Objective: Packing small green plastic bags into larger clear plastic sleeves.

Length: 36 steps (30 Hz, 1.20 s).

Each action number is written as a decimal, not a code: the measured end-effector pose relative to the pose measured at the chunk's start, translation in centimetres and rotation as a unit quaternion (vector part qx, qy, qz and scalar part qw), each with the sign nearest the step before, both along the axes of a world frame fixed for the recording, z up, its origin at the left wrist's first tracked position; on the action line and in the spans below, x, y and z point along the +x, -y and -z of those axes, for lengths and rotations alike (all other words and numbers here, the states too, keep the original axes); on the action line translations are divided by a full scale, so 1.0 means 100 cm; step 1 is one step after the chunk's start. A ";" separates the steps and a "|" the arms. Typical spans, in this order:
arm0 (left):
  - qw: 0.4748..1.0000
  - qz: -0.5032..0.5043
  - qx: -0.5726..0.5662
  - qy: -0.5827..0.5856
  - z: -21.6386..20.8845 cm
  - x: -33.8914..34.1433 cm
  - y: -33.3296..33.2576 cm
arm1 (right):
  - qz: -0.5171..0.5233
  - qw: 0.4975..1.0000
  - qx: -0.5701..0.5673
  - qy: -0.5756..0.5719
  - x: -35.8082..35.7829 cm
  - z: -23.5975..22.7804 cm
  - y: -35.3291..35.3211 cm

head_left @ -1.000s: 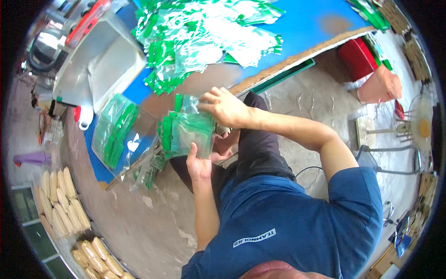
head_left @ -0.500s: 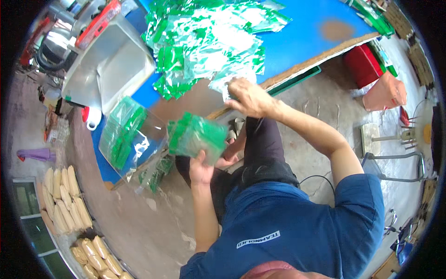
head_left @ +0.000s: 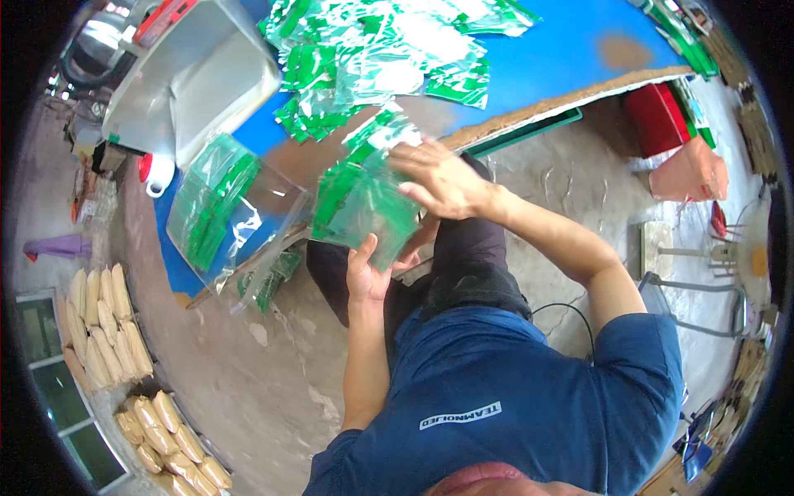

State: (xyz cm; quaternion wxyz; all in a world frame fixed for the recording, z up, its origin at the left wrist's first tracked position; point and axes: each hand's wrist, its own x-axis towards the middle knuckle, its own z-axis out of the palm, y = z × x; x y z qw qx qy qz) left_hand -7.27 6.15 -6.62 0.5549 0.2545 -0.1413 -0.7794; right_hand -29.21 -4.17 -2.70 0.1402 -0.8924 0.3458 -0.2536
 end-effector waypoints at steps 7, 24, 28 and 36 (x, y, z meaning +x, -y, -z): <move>0.999 -0.023 0.031 0.000 0.014 0.002 0.005 | 0.281 0.950 -0.105 0.083 -0.016 -0.001 0.047; 0.961 0.069 -0.043 -0.263 0.009 0.008 -0.009 | 0.162 0.969 -0.131 0.136 -0.001 0.012 0.003; 0.990 0.072 -0.103 -0.064 -0.003 0.004 -0.013 | 0.152 0.971 -0.171 0.069 -0.001 0.025 0.003; 0.986 0.048 -0.114 -0.112 -0.006 -0.004 -0.011 | 0.231 0.809 0.131 0.524 0.042 0.024 -0.006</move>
